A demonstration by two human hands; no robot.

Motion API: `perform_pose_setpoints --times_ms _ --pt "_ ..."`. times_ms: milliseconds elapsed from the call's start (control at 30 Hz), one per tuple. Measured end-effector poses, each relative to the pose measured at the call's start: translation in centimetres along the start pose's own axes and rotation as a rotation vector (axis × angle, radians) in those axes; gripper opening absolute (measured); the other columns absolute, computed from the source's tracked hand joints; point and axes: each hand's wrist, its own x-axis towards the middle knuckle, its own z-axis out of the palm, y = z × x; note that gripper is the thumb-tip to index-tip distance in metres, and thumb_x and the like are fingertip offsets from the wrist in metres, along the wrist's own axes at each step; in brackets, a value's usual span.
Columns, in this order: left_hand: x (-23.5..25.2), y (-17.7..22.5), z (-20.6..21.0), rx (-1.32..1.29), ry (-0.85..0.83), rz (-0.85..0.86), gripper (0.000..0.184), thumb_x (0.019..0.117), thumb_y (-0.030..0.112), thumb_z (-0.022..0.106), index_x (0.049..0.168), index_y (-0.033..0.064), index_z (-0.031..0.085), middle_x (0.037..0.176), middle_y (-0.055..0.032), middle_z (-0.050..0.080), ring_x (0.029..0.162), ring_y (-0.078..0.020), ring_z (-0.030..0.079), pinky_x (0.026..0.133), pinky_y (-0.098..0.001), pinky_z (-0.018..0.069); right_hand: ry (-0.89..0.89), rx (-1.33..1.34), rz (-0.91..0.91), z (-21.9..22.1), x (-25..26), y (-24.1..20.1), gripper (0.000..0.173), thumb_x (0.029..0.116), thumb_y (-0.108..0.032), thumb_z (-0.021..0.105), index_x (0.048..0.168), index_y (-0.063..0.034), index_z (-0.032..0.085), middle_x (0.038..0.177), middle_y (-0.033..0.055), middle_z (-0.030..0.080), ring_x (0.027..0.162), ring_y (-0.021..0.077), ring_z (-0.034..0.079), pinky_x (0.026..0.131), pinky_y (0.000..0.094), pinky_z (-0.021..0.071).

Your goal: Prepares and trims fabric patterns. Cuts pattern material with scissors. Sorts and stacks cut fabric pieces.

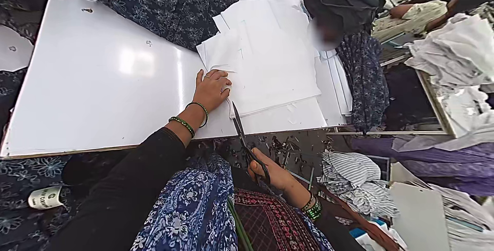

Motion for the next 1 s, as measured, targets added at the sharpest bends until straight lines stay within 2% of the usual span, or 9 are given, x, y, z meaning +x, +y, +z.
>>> perform_pose_setpoints --times_ms 200,367,467,667,900,1000 --pt "0.0 0.2 -0.3 -0.005 -0.002 -0.01 0.022 0.0987 0.016 0.063 0.114 0.0058 0.074 0.144 -0.0126 0.06 0.145 -0.0367 0.044 0.116 -0.0739 0.0131 0.048 -0.021 0.014 0.7 0.1 0.0 0.089 0.0697 -0.089 0.062 0.11 -0.0114 0.042 0.068 -0.0107 0.049 0.054 -0.0017 0.047 0.053 0.016 0.0426" --pt "0.0 0.2 -0.2 -0.009 -0.007 -0.018 0.022 0.0991 0.018 0.064 0.114 0.0075 0.075 0.144 -0.0119 0.06 0.144 -0.0362 0.045 0.117 -0.0732 0.0126 0.128 0.039 -0.046 1.4 -0.1 0.5 0.063 0.0848 -0.07 0.066 0.101 -0.0123 0.045 0.062 -0.0112 0.047 0.051 -0.0017 0.046 0.052 0.0151 0.0415" --pt "0.0 0.2 -0.3 -0.013 -0.004 -0.016 0.021 0.0988 0.019 0.064 0.113 0.0077 0.076 0.143 -0.0118 0.061 0.143 -0.0361 0.045 0.117 -0.0732 0.0124 0.165 0.032 -0.05 1.6 -0.3 0.4 0.052 0.0897 -0.059 0.068 0.098 -0.0122 0.046 0.061 -0.0108 0.047 0.05 -0.0013 0.046 0.052 0.0154 0.0413" --pt "-0.1 0.1 -0.2 -0.022 0.006 -0.01 0.021 0.0987 0.02 0.065 0.112 0.0079 0.076 0.141 -0.0118 0.063 0.143 -0.0359 0.046 0.117 -0.0728 0.0122 0.2 0.028 -0.036 1.6 -0.5 0.7 0.039 0.0924 -0.043 0.07 0.094 -0.0117 0.046 0.059 -0.0097 0.046 0.047 -0.0002 0.045 0.05 0.0156 0.0398" --pt "-0.1 0.2 -0.3 -0.026 0.015 -0.012 0.02 0.098 0.02 0.067 0.111 0.0076 0.077 0.14 -0.0116 0.063 0.142 -0.0362 0.047 0.117 -0.0732 0.0125 0.219 0.009 -0.042 1.5 -0.5 0.9 0.037 0.0913 -0.04 0.072 0.092 -0.0123 0.047 0.058 -0.0097 0.045 0.046 -0.0002 0.045 0.049 0.0161 0.0397" --pt "-0.1 0.3 -0.4 -0.026 -0.005 -0.025 0.021 0.0986 0.02 0.066 0.112 0.0081 0.076 0.141 -0.011 0.063 0.143 -0.0354 0.046 0.117 -0.0723 0.0115 0.228 0.016 -0.038 1.5 -0.6 0.9 0.033 0.0919 -0.035 0.071 0.09 -0.0122 0.046 0.056 -0.0091 0.045 0.045 0.0 0.045 0.048 0.0158 0.0392"
